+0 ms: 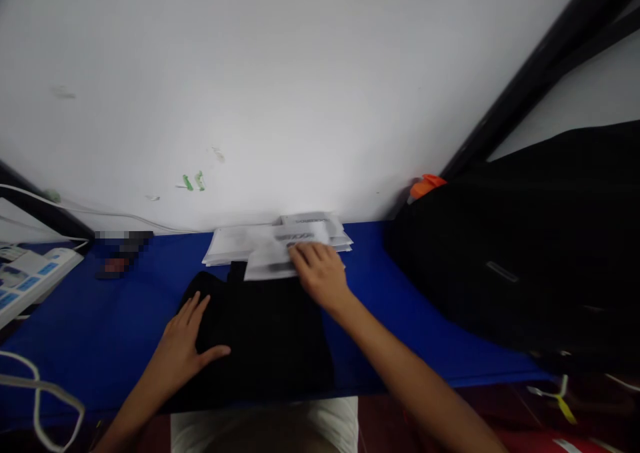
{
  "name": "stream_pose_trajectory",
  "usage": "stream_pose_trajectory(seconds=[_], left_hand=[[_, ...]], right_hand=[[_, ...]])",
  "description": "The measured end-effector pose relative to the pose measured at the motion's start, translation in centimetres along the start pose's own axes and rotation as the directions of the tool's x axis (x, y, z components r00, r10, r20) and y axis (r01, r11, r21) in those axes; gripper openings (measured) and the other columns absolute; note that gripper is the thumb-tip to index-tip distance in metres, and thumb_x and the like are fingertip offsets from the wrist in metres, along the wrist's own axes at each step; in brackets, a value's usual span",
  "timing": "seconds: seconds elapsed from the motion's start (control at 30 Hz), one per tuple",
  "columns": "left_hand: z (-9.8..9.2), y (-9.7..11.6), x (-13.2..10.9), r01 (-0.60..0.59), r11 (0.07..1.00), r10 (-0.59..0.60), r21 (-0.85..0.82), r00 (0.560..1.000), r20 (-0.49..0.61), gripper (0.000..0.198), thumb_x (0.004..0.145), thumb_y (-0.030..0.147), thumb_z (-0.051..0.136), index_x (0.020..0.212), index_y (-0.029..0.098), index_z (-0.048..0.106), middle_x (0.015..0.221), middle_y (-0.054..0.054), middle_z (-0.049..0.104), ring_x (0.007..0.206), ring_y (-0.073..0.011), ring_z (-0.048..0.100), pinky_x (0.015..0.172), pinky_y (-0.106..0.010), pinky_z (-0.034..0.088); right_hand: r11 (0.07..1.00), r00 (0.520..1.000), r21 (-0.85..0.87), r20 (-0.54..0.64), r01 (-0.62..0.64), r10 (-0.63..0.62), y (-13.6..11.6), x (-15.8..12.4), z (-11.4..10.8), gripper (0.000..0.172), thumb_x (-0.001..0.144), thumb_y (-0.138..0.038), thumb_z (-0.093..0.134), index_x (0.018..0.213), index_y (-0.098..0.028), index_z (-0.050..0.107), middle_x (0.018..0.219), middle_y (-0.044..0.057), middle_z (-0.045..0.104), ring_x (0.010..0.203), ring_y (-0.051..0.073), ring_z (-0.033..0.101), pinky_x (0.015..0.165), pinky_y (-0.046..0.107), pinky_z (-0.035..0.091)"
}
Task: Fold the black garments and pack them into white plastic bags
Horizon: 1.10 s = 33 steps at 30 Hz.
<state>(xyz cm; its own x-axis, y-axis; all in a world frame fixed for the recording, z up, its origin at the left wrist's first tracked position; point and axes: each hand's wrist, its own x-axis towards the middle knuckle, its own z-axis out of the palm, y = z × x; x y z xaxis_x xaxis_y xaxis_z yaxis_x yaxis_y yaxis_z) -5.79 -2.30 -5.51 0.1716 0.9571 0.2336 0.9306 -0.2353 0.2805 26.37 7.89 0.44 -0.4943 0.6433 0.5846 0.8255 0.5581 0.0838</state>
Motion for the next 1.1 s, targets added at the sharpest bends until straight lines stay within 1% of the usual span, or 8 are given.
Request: stream_pose_trajectory(seconds=[0.07, 0.13, 0.27, 0.4, 0.53, 0.73, 0.83, 1.1], left_hand=[[-0.8, 1.8, 0.9, -0.044, 0.997, 0.034, -0.065, 0.988, -0.152, 0.093, 0.076, 0.062, 0.068, 0.147, 0.017, 0.029, 0.15, -0.022, 0.037, 0.135, -0.0382, 0.042, 0.103, -0.055, 0.042], [-1.4, 3.8, 1.7, -0.194, 0.976, 0.163, -0.102, 0.953, -0.257, 0.072, 0.082, 0.05, 0.069, 0.14, 0.018, 0.039, 0.144, -0.02, 0.044, 0.131, -0.0341, 0.046, 0.103, -0.052, 0.044], [-1.7, 6.1, 2.9, -0.483, 0.867, 0.448, -0.12, 0.862, -0.236, 0.012, 0.091, 0.016, 0.056, 0.099, 0.021, 0.063, 0.113, -0.009, 0.067, 0.11, -0.0241, 0.061, 0.095, -0.042, 0.05], [-2.3, 5.3, 3.7, -0.472, 0.874, 0.431, -0.118, 0.864, -0.262, 0.017, 0.091, 0.012, 0.051, 0.088, 0.021, 0.064, 0.101, -0.007, 0.07, 0.1, -0.0219, 0.064, 0.087, -0.039, 0.051], [-3.1, 5.0, 4.3, -0.422, 0.899, 0.37, -0.114, 0.874, -0.316, 0.011, 0.091, 0.015, 0.054, 0.088, 0.021, 0.063, 0.099, -0.006, 0.069, 0.098, -0.022, 0.064, 0.086, -0.04, 0.05], [-1.8, 9.7, 4.6, -0.565, 0.809, 0.499, -0.16, 0.805, -0.32, 0.014, 0.092, 0.02, 0.058, 0.105, 0.02, 0.063, 0.099, -0.006, 0.069, 0.094, -0.0205, 0.063, 0.086, -0.038, 0.048], [-1.1, 11.5, 4.8, -0.592, 0.786, 0.509, -0.175, 0.782, -0.359, 0.013, 0.094, 0.016, 0.055, 0.101, 0.021, 0.064, 0.092, -0.004, 0.07, 0.084, -0.0179, 0.063, 0.079, -0.035, 0.048], [-1.3, 10.0, 5.2, -0.576, 0.798, 0.478, -0.179, 0.785, -0.394, 0.013, 0.093, 0.01, 0.054, 0.094, 0.018, 0.064, 0.082, -0.004, 0.067, 0.077, -0.0183, 0.058, 0.074, -0.034, 0.048]], right_hand=[[0.994, 0.997, 0.066, -0.007, 0.082, -0.082, -3.3, -1.1, -0.4, 0.036, 0.093, -0.011, 0.044, 0.125, -0.02, 0.059, 0.113, 0.012, 0.067, 0.1, 0.027, 0.056, 0.081, 0.039, 0.041], [0.988, 0.992, 0.096, 0.022, 0.122, -0.125, -6.0, -2.0, -0.3, 0.032, 0.093, -0.011, 0.046, 0.121, -0.017, 0.06, 0.11, 0.012, 0.068, 0.096, 0.026, 0.057, 0.078, 0.039, 0.043], [0.976, 0.984, 0.16, 0.084, 0.145, -0.16, -7.6, -3.3, 0.1, 0.027, 0.091, -0.011, 0.049, 0.116, -0.013, 0.061, 0.105, 0.013, 0.068, 0.093, 0.026, 0.059, 0.078, 0.04, 0.046], [0.975, 0.994, 0.208, 0.055, 0.078, -0.091, -5.2, -5.1, -0.4, 0.027, 0.091, -0.012, 0.049, 0.115, -0.015, 0.061, 0.106, 0.014, 0.067, 0.094, 0.026, 0.059, 0.08, 0.04, 0.047], [0.971, 0.999, 0.235, -0.001, 0.038, -0.039, -3.2, -6.4, -1.2, 0.026, 0.093, -0.009, 0.042, 0.104, -0.018, 0.064, 0.09, 0.009, 0.067, 0.079, 0.021, 0.057, 0.068, 0.034, 0.047], [0.937, 0.993, 0.329, -0.057, 0.121, -0.108, -4.9, -5.2, -1.6, 0.024, 0.095, -0.01, 0.04, 0.095, -0.017, 0.063, 0.082, 0.008, 0.065, 0.075, 0.019, 0.053, 0.065, 0.032, 0.045], [0.913, 0.986, 0.374, -0.086, 0.162, -0.14, -5.9, -4.5, -1.7, 0.024, 0.094, -0.009, 0.039, 0.093, -0.015, 0.062, 0.081, 0.009, 0.065, 0.076, 0.02, 0.053, 0.066, 0.033, 0.045], [0.915, 0.988, 0.377, -0.116, 0.143, -0.106, -4.4, -4.6, -1.5, 0.027, 0.093, -0.009, 0.04, 0.096, -0.019, 0.065, 0.085, 0.007, 0.068, 0.08, 0.02, 0.056, 0.068, 0.033, 0.047]])
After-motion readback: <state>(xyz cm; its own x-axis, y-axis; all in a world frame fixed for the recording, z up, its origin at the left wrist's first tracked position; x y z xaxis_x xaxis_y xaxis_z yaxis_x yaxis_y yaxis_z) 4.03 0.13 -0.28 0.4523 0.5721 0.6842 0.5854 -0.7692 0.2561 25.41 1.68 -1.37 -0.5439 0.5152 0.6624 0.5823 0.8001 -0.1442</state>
